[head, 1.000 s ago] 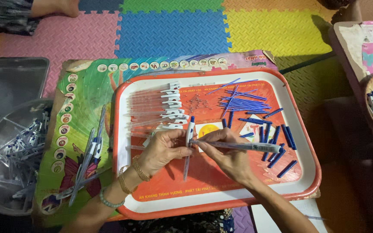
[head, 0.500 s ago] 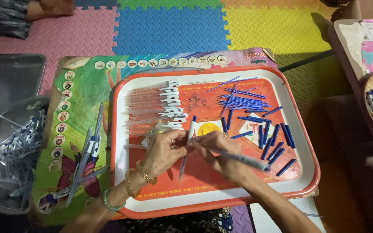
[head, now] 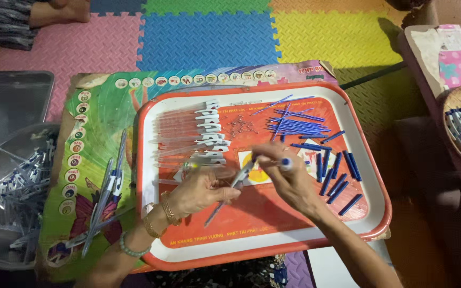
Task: The person assembles ballpoint pens by placing blue ink cartridges into white and blue pen barrels and attaching white clips. They work on a red tray while sitting on a foam mat floor.
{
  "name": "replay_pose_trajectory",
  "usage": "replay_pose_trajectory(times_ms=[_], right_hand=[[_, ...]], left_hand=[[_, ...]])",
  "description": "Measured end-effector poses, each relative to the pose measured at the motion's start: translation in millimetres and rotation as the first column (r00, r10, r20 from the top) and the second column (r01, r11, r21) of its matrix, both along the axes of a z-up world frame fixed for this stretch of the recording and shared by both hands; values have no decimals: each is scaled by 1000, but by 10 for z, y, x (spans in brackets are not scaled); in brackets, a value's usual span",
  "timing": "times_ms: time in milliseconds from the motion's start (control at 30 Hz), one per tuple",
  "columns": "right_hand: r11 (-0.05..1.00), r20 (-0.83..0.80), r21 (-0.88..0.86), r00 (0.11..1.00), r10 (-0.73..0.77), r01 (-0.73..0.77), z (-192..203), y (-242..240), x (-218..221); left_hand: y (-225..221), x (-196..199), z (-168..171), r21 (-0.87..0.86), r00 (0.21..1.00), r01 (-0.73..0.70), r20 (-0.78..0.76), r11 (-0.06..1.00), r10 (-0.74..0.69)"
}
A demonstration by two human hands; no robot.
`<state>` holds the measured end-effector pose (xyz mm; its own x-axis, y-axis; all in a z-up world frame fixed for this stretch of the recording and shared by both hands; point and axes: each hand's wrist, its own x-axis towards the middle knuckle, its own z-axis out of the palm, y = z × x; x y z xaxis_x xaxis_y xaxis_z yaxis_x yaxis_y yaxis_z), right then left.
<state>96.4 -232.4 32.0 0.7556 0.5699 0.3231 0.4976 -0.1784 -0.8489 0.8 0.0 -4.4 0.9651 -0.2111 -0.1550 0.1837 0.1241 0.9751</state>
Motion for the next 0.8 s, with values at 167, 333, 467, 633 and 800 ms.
replay_pose_trajectory(times_ms=[167, 333, 467, 633, 800], right_hand=[[998, -61, 69, 998, 5, -1, -232, -58, 20], [964, -107, 61, 962, -253, 260, -433, -377, 360], [900, -233, 116, 892, -388, 421, -316, -885, 555], [744, 105, -443, 853, -511, 500, -502, -1492, 432], [788, 331, -327, 844, -421, 521, -454, -1282, 344]], left_hand=[[109, -24, -97, 125, 990, 117, 62, 985, -125], [162, -55, -103, 231, 986, 146, 49, 962, -162], [309, -65, -240, 278, 985, 167, -10, 946, -170], [363, 59, -80, 526, 981, 129, 58, 841, -187], [238, 371, 527, 908, 921, -24, 184, 418, -345]])
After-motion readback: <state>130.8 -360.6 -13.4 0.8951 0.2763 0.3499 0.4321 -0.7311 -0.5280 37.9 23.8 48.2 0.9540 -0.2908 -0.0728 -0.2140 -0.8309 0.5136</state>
